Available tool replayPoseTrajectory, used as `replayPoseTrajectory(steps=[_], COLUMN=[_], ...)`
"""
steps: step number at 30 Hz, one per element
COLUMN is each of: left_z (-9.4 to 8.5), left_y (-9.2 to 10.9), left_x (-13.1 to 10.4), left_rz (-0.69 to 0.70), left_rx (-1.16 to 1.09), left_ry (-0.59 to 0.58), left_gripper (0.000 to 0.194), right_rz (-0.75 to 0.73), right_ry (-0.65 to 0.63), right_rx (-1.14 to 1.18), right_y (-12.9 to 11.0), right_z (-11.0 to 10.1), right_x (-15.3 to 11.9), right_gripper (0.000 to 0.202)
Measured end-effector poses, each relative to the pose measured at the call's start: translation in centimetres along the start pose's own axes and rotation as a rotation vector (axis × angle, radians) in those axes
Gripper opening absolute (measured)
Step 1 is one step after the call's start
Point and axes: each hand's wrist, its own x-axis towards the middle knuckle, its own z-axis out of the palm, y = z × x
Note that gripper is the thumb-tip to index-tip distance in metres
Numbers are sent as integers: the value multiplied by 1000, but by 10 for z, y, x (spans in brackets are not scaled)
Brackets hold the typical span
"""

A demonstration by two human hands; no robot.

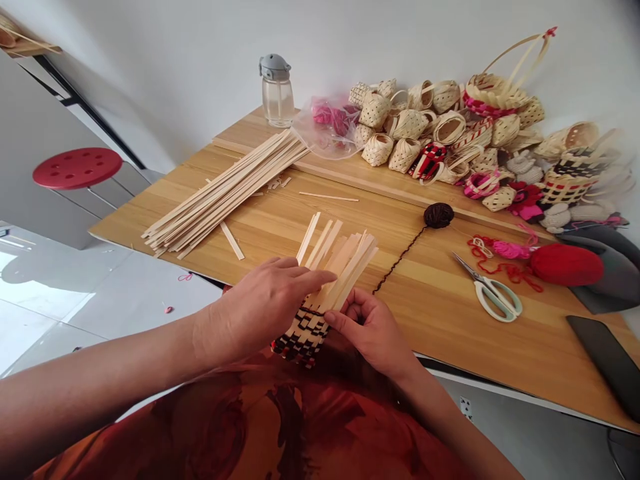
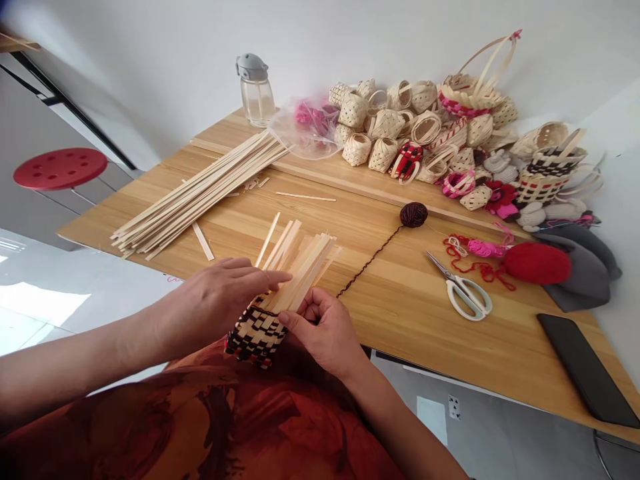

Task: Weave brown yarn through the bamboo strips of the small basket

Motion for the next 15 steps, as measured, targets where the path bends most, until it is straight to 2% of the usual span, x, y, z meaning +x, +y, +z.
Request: replayPoseTrajectory(steps=[3, 6, 8, 10, 11, 15], left_z=[-1, -2, -1, 1, 1, 1], left_y=[-1, -1, -2, -2, -2, 0], left_x=[4, 9, 11, 11, 10, 2], left_rz=[-169, -306, -370, -401, -407, -376], left_rx=[-272, -504, -579, -581, -570, -644], left_ry=[21, -41, -85, -82, -68, -46], left_gripper=[42, 48, 39, 17, 14, 19], right_rz=[-14, -12, -11, -12, -12, -8], right_ry=[-7, -16, -22, -22, -20, -18], right_rx=[-18, -23, -5, 11, 15, 21], right_y=[-1, -3, -4, -3, -3, -1], right_z=[-1, -1, 0, 0, 1, 0], right_x=[1, 2, 3, 2, 2, 2], right_gripper=[36, 34, 34, 34, 34, 34])
